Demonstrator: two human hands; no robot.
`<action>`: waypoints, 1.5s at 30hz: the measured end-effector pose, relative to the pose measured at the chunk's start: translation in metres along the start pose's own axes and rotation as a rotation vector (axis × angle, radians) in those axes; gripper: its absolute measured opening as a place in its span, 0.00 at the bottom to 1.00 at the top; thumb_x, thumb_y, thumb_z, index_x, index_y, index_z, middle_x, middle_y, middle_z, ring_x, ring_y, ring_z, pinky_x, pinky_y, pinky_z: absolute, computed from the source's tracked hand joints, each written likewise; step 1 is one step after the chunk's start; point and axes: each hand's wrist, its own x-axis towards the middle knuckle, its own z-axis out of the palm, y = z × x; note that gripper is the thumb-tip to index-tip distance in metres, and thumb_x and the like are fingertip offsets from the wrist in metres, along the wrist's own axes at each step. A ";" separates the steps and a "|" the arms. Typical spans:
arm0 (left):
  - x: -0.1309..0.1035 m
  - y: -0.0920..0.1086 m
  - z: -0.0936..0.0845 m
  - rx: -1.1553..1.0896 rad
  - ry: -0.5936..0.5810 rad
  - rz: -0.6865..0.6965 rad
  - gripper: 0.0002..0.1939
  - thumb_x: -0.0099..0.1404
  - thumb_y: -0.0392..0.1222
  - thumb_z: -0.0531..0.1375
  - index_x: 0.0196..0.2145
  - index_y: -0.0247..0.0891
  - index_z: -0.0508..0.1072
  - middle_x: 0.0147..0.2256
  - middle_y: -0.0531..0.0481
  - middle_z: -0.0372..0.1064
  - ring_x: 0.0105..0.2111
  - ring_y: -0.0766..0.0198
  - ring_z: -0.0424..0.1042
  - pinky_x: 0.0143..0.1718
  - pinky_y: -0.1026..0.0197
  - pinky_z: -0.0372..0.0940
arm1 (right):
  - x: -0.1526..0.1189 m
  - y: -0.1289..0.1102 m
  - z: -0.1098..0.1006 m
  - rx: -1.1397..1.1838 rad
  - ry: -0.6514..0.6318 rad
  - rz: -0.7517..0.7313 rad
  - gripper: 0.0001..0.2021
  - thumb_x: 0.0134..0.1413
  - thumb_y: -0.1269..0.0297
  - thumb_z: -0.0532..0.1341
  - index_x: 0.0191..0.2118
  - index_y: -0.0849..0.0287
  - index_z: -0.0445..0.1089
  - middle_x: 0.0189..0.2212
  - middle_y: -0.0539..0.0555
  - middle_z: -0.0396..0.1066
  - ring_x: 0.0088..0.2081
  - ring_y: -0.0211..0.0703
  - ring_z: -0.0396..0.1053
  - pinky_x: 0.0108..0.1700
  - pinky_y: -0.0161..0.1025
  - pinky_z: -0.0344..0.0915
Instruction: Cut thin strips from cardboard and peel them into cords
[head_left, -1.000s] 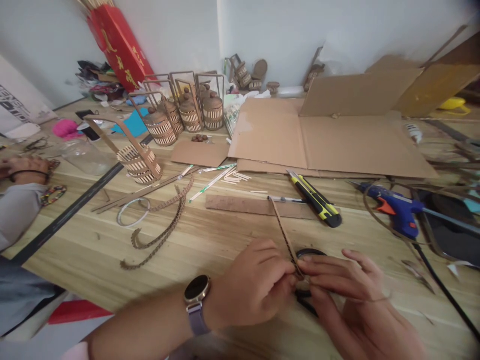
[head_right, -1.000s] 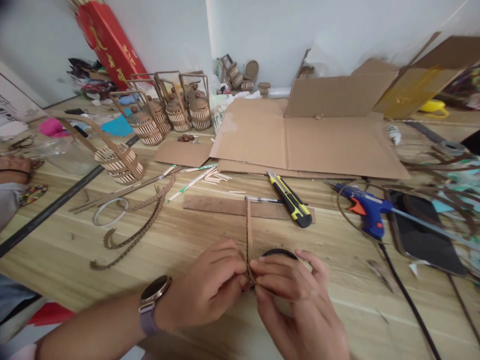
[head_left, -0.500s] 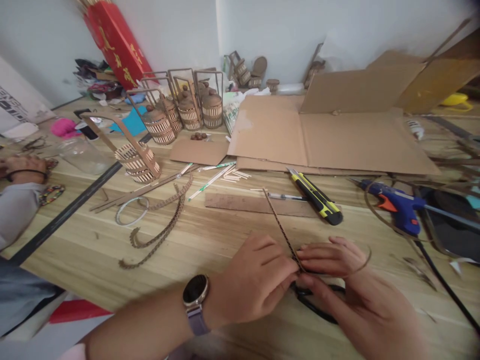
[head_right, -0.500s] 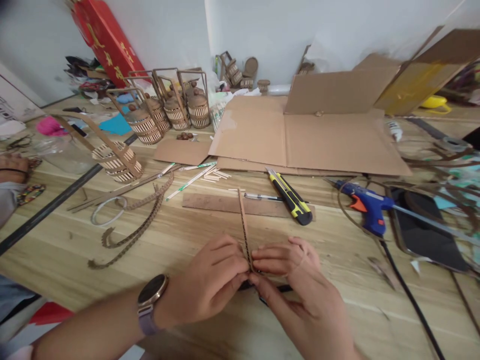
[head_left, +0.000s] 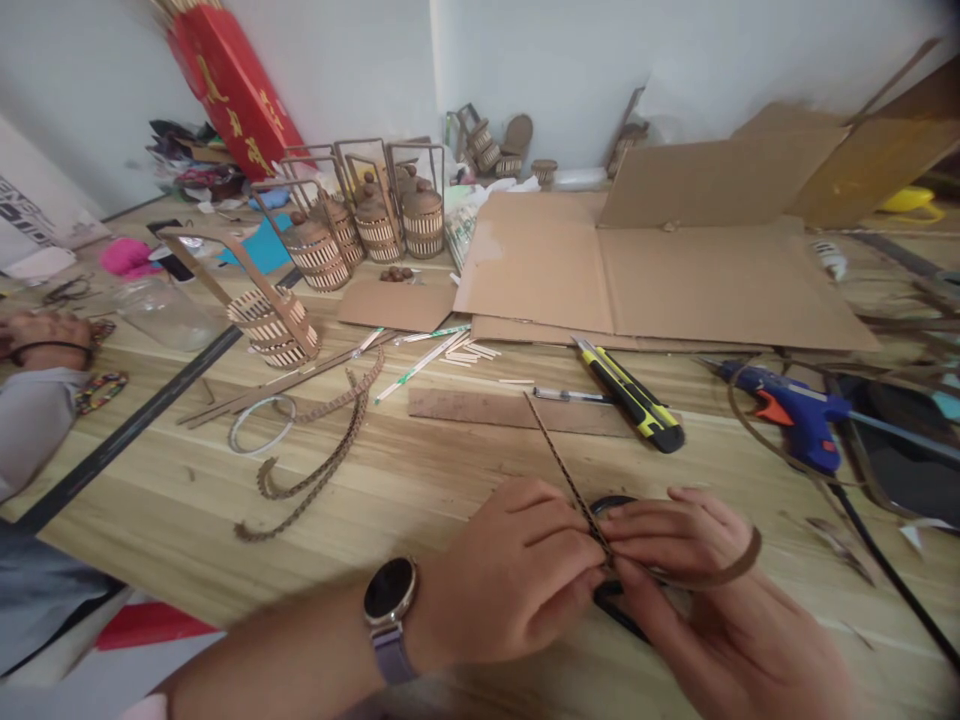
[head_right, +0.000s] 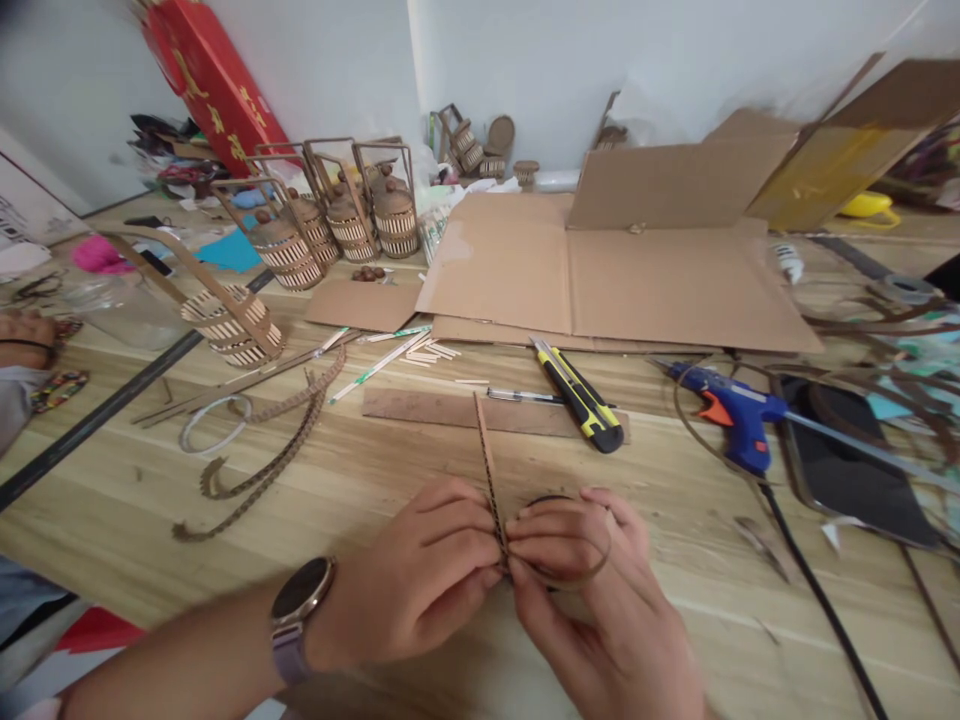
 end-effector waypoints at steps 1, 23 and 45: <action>0.000 0.000 0.000 -0.008 0.012 0.003 0.10 0.76 0.34 0.50 0.39 0.35 0.71 0.37 0.43 0.75 0.42 0.61 0.71 0.53 0.57 0.66 | 0.000 0.000 0.000 -0.001 -0.004 0.000 0.06 0.62 0.71 0.59 0.37 0.49 0.67 0.30 0.44 0.79 0.34 0.42 0.78 0.50 0.46 0.66; -0.001 0.004 0.005 -0.011 0.015 -0.245 0.10 0.74 0.37 0.50 0.34 0.38 0.66 0.34 0.47 0.71 0.37 0.60 0.68 0.48 0.54 0.65 | -0.001 0.002 -0.004 -0.050 -0.043 -0.091 0.07 0.63 0.70 0.60 0.42 0.50 0.71 0.35 0.47 0.82 0.37 0.42 0.80 0.50 0.45 0.63; -0.001 0.005 0.002 0.015 0.016 -0.152 0.11 0.71 0.33 0.48 0.30 0.40 0.62 0.28 0.52 0.68 0.32 0.63 0.66 0.47 0.56 0.60 | -0.002 -0.002 0.001 0.046 -0.020 0.021 0.06 0.65 0.70 0.57 0.40 0.50 0.66 0.31 0.44 0.80 0.35 0.41 0.80 0.53 0.45 0.64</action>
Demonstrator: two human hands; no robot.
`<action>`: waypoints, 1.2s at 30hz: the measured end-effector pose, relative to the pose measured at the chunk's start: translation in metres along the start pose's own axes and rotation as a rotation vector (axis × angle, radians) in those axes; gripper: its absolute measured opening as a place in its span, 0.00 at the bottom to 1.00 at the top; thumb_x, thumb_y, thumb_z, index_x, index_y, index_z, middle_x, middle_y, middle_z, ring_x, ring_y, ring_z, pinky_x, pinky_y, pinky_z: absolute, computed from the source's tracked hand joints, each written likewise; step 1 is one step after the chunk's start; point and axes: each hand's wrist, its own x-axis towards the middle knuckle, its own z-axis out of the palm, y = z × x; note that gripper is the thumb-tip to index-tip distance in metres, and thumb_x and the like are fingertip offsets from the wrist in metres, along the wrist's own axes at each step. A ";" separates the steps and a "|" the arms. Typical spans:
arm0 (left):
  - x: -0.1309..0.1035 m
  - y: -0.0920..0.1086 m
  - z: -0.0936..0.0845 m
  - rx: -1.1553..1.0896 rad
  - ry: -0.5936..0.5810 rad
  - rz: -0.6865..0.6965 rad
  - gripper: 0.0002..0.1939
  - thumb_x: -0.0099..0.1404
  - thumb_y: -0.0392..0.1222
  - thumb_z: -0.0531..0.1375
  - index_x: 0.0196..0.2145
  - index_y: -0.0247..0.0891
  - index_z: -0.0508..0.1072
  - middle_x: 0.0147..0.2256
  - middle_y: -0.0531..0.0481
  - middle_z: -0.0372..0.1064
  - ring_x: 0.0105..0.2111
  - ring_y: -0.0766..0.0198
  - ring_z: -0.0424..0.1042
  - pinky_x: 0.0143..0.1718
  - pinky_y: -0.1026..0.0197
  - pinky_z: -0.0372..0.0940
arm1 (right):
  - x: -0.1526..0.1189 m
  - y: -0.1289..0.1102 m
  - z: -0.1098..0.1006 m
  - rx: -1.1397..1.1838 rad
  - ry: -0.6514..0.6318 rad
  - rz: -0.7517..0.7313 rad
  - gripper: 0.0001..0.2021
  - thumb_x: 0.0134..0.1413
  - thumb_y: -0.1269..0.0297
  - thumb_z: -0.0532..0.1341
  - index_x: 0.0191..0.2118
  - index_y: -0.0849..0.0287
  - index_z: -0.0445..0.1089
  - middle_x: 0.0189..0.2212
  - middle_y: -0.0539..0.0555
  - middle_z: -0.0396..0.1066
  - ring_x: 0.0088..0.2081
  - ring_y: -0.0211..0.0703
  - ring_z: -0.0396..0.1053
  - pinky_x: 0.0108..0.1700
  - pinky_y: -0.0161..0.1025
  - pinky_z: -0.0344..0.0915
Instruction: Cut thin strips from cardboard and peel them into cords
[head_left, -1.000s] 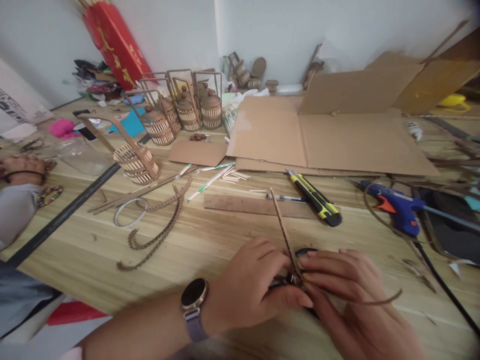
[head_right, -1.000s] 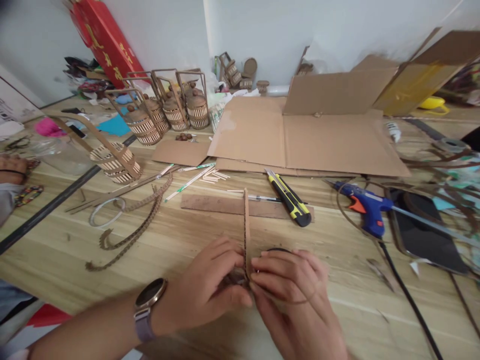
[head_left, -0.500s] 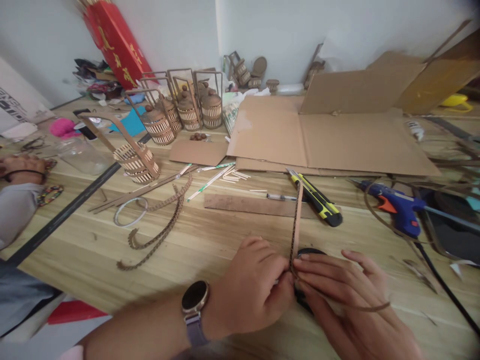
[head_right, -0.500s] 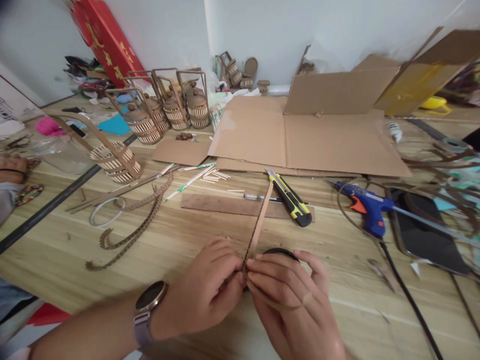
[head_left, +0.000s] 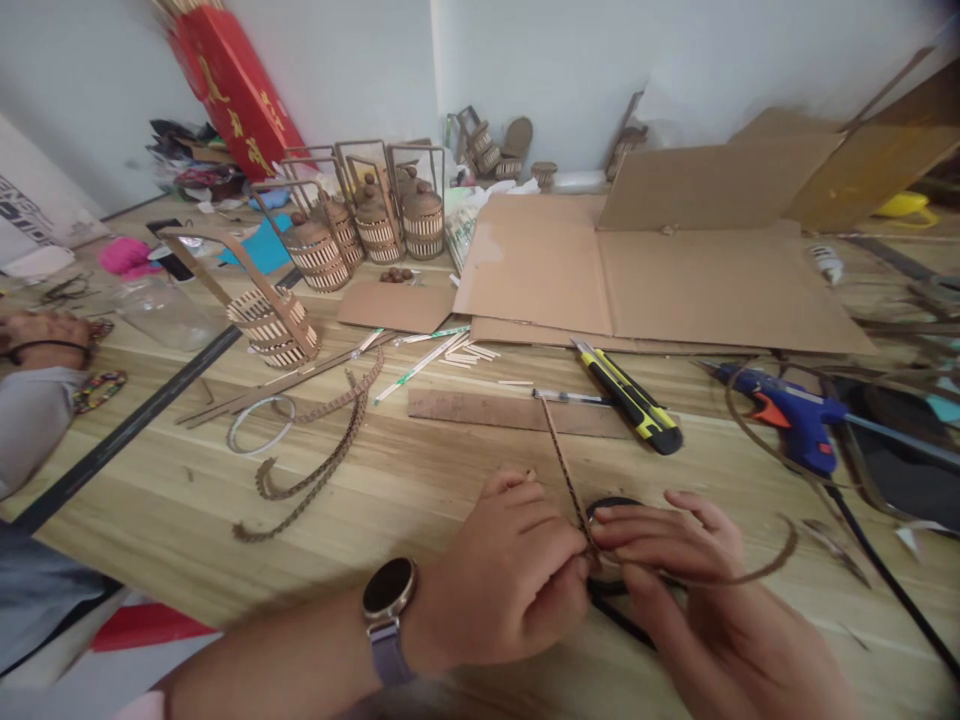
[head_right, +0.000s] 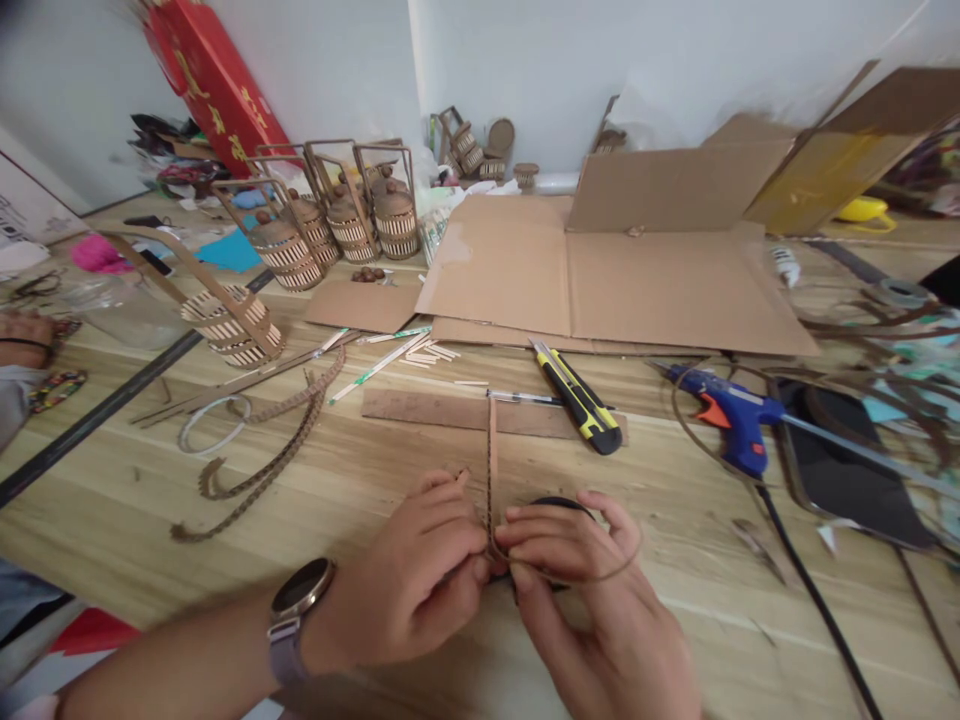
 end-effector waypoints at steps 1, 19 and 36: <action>0.000 0.000 -0.001 -0.010 -0.004 0.002 0.11 0.71 0.33 0.48 0.30 0.40 0.62 0.28 0.52 0.68 0.33 0.63 0.66 0.48 0.56 0.60 | 0.000 0.000 0.000 0.014 0.004 0.008 0.06 0.65 0.70 0.57 0.40 0.50 0.66 0.31 0.44 0.80 0.35 0.40 0.80 0.53 0.44 0.64; -0.001 0.002 0.003 0.008 0.066 -0.106 0.09 0.71 0.32 0.51 0.32 0.39 0.64 0.30 0.52 0.69 0.33 0.63 0.67 0.54 0.56 0.61 | -0.002 0.003 -0.001 -0.144 -0.054 -0.159 0.06 0.65 0.70 0.57 0.42 0.52 0.68 0.36 0.48 0.83 0.40 0.43 0.80 0.56 0.45 0.59; 0.000 0.000 0.001 -0.015 0.033 -0.118 0.12 0.72 0.34 0.50 0.29 0.39 0.63 0.28 0.53 0.67 0.32 0.64 0.66 0.46 0.58 0.59 | -0.005 0.002 0.001 -0.081 -0.018 -0.047 0.06 0.65 0.71 0.55 0.41 0.51 0.63 0.33 0.47 0.82 0.43 0.43 0.80 0.58 0.44 0.58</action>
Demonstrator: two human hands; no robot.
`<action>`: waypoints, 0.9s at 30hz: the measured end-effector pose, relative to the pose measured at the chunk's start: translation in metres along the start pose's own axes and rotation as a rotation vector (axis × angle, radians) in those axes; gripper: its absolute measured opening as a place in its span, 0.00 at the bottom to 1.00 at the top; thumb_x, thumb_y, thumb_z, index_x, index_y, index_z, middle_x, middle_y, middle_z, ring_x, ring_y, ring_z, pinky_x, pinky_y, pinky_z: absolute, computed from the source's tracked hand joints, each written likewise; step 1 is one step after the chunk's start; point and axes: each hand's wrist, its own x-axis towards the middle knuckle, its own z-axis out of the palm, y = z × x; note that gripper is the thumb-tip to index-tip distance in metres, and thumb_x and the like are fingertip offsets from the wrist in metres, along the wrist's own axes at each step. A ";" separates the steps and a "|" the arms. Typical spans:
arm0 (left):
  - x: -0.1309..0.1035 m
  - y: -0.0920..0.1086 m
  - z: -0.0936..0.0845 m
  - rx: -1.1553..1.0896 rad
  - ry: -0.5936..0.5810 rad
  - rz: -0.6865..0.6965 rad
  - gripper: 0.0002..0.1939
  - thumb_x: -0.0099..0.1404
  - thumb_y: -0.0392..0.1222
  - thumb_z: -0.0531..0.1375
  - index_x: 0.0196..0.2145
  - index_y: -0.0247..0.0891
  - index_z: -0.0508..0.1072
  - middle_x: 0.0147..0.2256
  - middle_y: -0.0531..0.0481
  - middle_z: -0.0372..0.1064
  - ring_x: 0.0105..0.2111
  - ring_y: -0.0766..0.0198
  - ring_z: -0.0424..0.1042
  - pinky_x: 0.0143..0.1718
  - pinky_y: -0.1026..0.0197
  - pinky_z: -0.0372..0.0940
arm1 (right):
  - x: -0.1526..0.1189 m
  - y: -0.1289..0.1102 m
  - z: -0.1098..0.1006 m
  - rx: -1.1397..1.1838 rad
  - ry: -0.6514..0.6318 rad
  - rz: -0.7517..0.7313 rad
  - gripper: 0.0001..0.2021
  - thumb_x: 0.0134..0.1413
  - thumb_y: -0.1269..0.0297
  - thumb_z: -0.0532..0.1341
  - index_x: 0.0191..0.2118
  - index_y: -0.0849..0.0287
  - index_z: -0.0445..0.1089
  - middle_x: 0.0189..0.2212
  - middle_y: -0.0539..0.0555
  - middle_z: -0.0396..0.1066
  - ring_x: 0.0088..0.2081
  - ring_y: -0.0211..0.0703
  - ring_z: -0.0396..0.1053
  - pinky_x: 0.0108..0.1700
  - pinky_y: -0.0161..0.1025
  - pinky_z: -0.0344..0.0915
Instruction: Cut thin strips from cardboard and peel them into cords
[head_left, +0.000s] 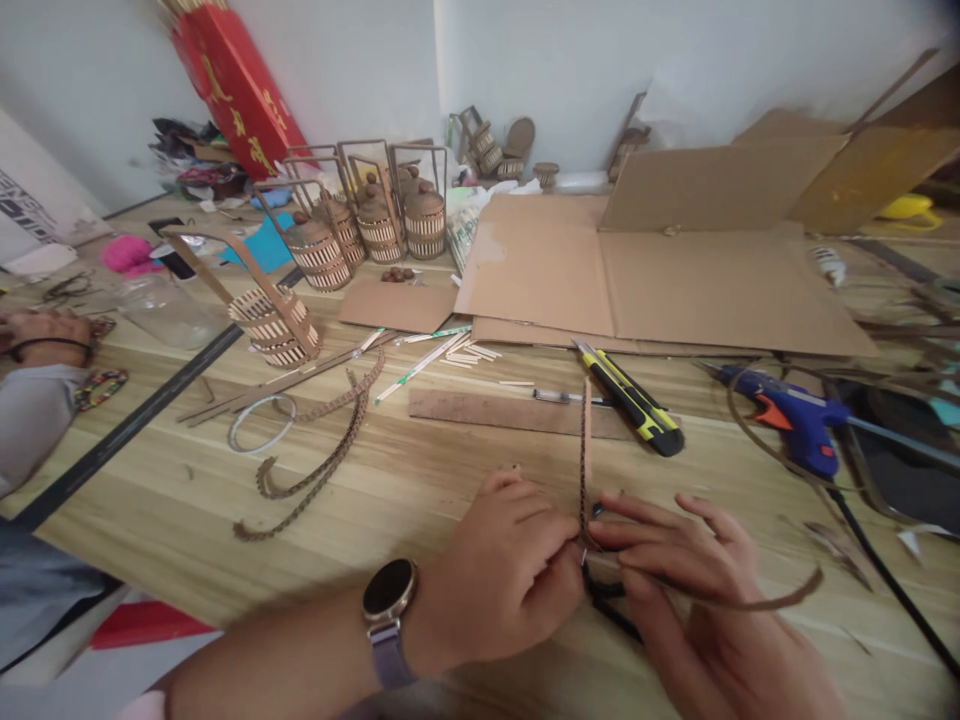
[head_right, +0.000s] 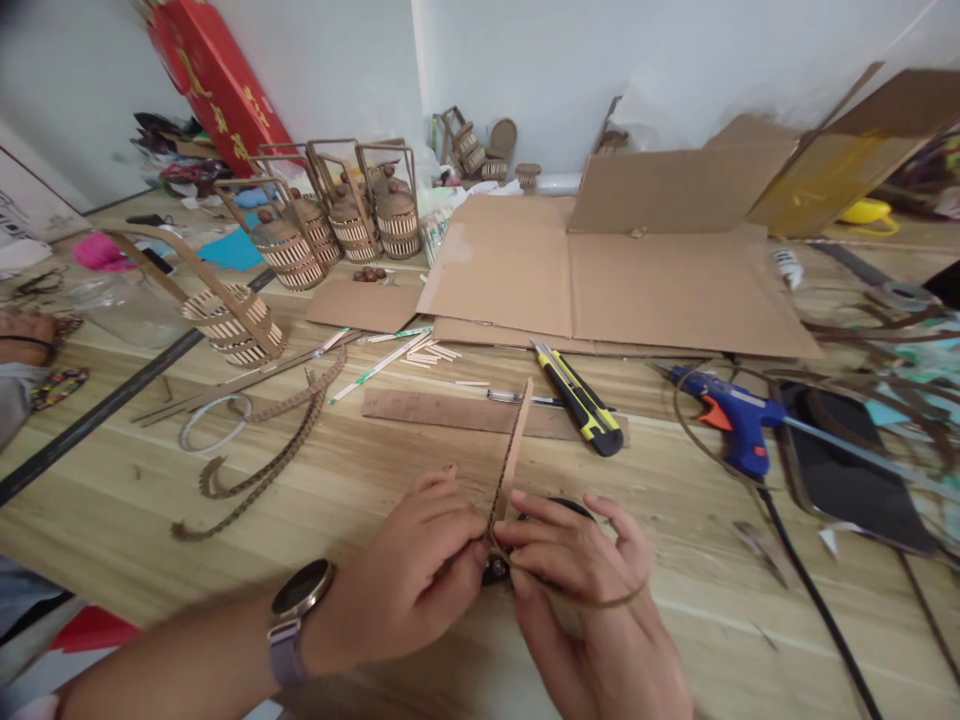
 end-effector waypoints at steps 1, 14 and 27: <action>0.000 0.000 0.000 -0.016 -0.012 -0.011 0.12 0.73 0.37 0.51 0.30 0.39 0.64 0.28 0.53 0.67 0.32 0.64 0.66 0.46 0.58 0.59 | 0.000 0.000 0.000 -0.001 0.000 -0.005 0.06 0.64 0.71 0.55 0.41 0.51 0.63 0.33 0.47 0.82 0.43 0.43 0.80 0.58 0.44 0.58; 0.002 0.001 -0.003 -0.096 -0.060 -0.011 0.18 0.79 0.48 0.48 0.32 0.39 0.65 0.30 0.51 0.69 0.33 0.63 0.67 0.44 0.59 0.61 | -0.001 0.003 -0.004 -0.073 -0.056 -0.113 0.06 0.65 0.72 0.55 0.41 0.52 0.65 0.34 0.50 0.82 0.41 0.44 0.80 0.58 0.46 0.57; 0.000 0.000 -0.001 -0.022 -0.056 -0.032 0.15 0.76 0.38 0.49 0.28 0.40 0.60 0.28 0.53 0.66 0.32 0.63 0.66 0.44 0.59 0.61 | 0.001 0.002 -0.003 -0.118 -0.050 -0.103 0.05 0.67 0.69 0.58 0.44 0.52 0.67 0.36 0.49 0.82 0.43 0.45 0.80 0.61 0.46 0.55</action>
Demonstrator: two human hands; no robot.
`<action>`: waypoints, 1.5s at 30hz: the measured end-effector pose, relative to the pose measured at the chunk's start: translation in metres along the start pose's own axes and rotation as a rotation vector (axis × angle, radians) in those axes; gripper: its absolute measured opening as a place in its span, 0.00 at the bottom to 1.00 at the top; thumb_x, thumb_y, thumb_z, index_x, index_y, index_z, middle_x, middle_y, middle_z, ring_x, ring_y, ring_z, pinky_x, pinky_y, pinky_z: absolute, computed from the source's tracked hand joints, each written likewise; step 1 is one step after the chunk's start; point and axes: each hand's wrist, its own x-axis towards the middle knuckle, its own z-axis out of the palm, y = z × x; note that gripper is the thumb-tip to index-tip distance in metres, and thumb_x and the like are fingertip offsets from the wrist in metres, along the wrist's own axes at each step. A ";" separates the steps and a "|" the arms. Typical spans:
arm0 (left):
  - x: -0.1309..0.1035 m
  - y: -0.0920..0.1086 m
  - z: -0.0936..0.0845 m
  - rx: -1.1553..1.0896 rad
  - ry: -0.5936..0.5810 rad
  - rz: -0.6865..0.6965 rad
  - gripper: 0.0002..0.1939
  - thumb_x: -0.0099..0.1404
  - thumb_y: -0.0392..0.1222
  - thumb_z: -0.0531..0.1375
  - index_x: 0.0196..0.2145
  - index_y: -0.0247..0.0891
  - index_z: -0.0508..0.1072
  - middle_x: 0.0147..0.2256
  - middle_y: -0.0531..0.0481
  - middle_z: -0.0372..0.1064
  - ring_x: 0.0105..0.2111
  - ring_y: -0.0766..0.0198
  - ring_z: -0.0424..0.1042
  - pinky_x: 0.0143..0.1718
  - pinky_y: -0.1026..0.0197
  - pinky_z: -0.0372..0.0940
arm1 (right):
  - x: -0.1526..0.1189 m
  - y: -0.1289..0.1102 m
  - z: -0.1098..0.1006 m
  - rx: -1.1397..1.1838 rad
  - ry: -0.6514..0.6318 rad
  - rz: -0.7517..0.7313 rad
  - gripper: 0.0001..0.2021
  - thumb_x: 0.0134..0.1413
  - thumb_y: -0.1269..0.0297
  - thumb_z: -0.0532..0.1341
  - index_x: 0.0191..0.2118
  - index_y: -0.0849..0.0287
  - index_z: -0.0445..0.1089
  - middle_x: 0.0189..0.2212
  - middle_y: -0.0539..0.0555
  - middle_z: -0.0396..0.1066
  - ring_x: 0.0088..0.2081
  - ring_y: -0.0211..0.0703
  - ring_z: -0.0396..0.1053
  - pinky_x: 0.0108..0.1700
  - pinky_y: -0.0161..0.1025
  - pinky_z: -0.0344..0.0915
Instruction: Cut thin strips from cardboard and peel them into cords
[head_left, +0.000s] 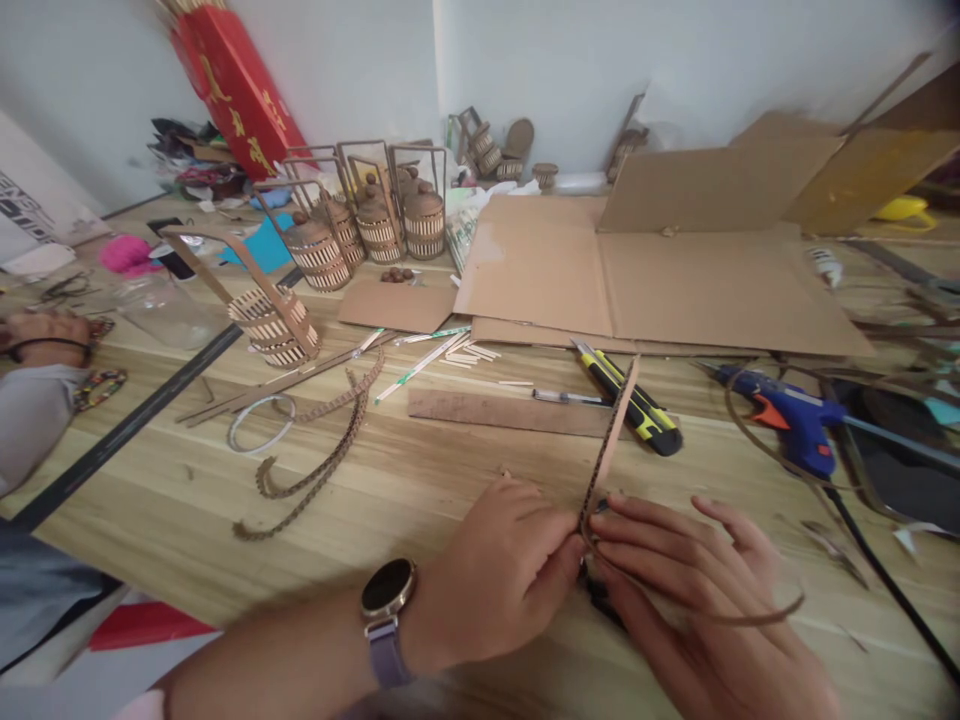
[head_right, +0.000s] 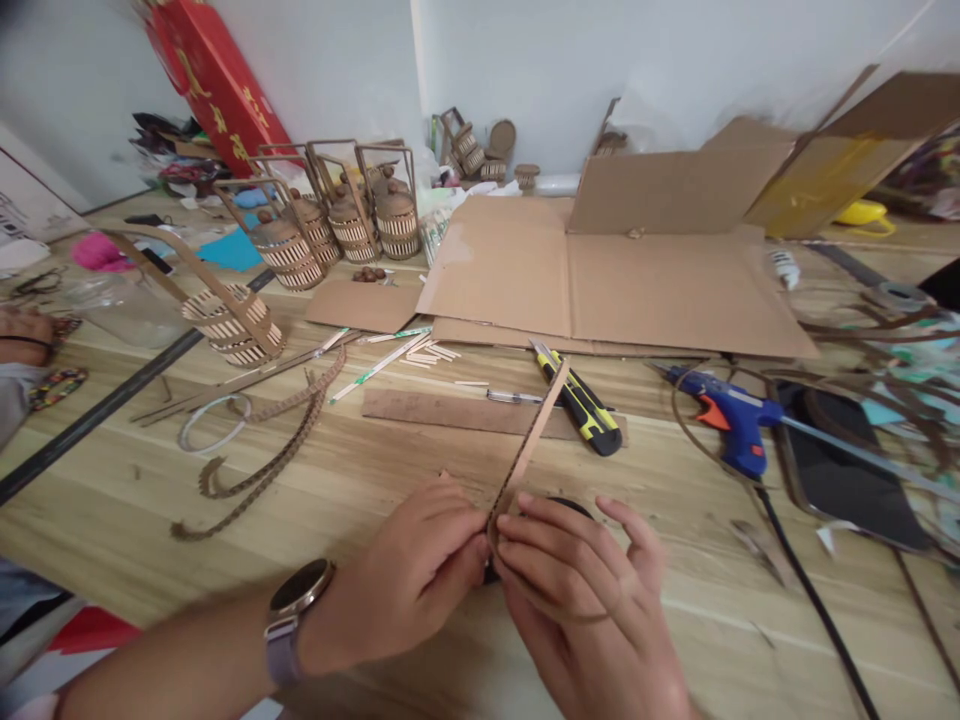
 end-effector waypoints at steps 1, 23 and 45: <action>0.000 0.000 0.000 0.006 0.004 0.005 0.15 0.75 0.37 0.49 0.28 0.40 0.60 0.28 0.53 0.66 0.32 0.63 0.65 0.43 0.59 0.61 | 0.000 0.000 -0.001 0.008 0.000 0.002 0.05 0.66 0.69 0.58 0.44 0.52 0.67 0.35 0.49 0.82 0.43 0.45 0.80 0.61 0.46 0.55; -0.001 -0.001 0.000 0.052 0.034 0.067 0.14 0.73 0.35 0.49 0.28 0.40 0.63 0.27 0.52 0.67 0.31 0.63 0.65 0.47 0.58 0.63 | -0.001 -0.004 0.001 0.134 0.067 0.107 0.07 0.61 0.71 0.59 0.42 0.50 0.65 0.36 0.48 0.82 0.42 0.44 0.81 0.54 0.45 0.64; 0.010 -0.005 -0.017 -0.553 0.195 -0.424 0.19 0.77 0.53 0.48 0.35 0.39 0.69 0.23 0.56 0.60 0.23 0.67 0.61 0.28 0.63 0.58 | 0.003 0.036 -0.001 0.237 -0.358 0.117 0.09 0.58 0.62 0.65 0.45 0.51 0.75 0.37 0.51 0.81 0.37 0.44 0.80 0.36 0.38 0.76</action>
